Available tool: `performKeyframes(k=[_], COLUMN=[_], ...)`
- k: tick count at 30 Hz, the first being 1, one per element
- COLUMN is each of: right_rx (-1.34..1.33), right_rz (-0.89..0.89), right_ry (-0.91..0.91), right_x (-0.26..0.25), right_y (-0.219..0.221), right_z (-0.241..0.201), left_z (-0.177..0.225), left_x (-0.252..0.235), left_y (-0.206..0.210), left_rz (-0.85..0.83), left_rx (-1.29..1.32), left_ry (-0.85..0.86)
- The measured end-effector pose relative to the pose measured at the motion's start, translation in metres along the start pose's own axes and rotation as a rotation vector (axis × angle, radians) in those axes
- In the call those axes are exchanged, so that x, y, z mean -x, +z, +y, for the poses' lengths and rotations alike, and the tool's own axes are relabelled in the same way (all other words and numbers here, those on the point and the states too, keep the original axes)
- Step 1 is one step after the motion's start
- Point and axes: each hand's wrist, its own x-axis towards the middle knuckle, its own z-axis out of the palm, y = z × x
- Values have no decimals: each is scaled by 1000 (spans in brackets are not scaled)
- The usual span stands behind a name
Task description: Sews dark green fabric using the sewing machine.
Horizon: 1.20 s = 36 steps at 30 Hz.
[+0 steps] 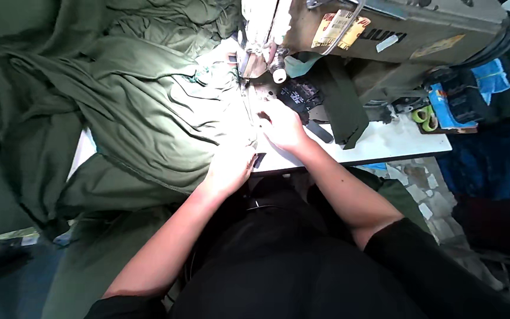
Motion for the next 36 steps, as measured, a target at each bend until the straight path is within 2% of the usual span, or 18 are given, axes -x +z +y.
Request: performKeyframes(k=[3, 6, 8, 12, 14, 18, 20, 23, 26, 28, 31, 34, 36], right_rx=[146, 124, 95, 18, 27, 42, 48, 59, 74, 76, 33, 28, 39], right_rz=[-41, 29, 72, 151, 140, 132, 133, 111, 100, 92, 130, 146, 131], right_ry=[-270, -394, -403, -391, -352, -274, -249, -233, -256, -272, -262, -262, -263], right_x=[-1, 16, 26, 31, 34, 38, 40, 42, 39, 38, 41, 43, 44], right_y=[5, 12, 17, 26, 31, 37, 40, 40, 41, 39, 40, 41, 41], right_z=[4, 1, 1, -2, -2, -6, -9, -14, -18, -20, -17, -17, -16], left_z=[-2, -3, 0, -7, -29, -108, -114, -100, -102, -96, -62, -42, -48], left_x=[2, 6, 6, -14, -29, -50, -47, -25, -20, -28, -52, -78, -86], left_y=[-2, -4, -9, -42, -55, -50, -50, -56, -63, -66, -66, -48, -37], left_rz=[52, 66, 31, 37, 117, 312, 363, 289, 272, 291, 288, 61, -136], left_rx=[47, 86, 163, 402, 371, 275, 245, 98, 38, 48, 193, 463, 453], left_ry=[-37, -47, -109, -440, -555, -665, -653, -599, -653, -635, -546, -643, -736])
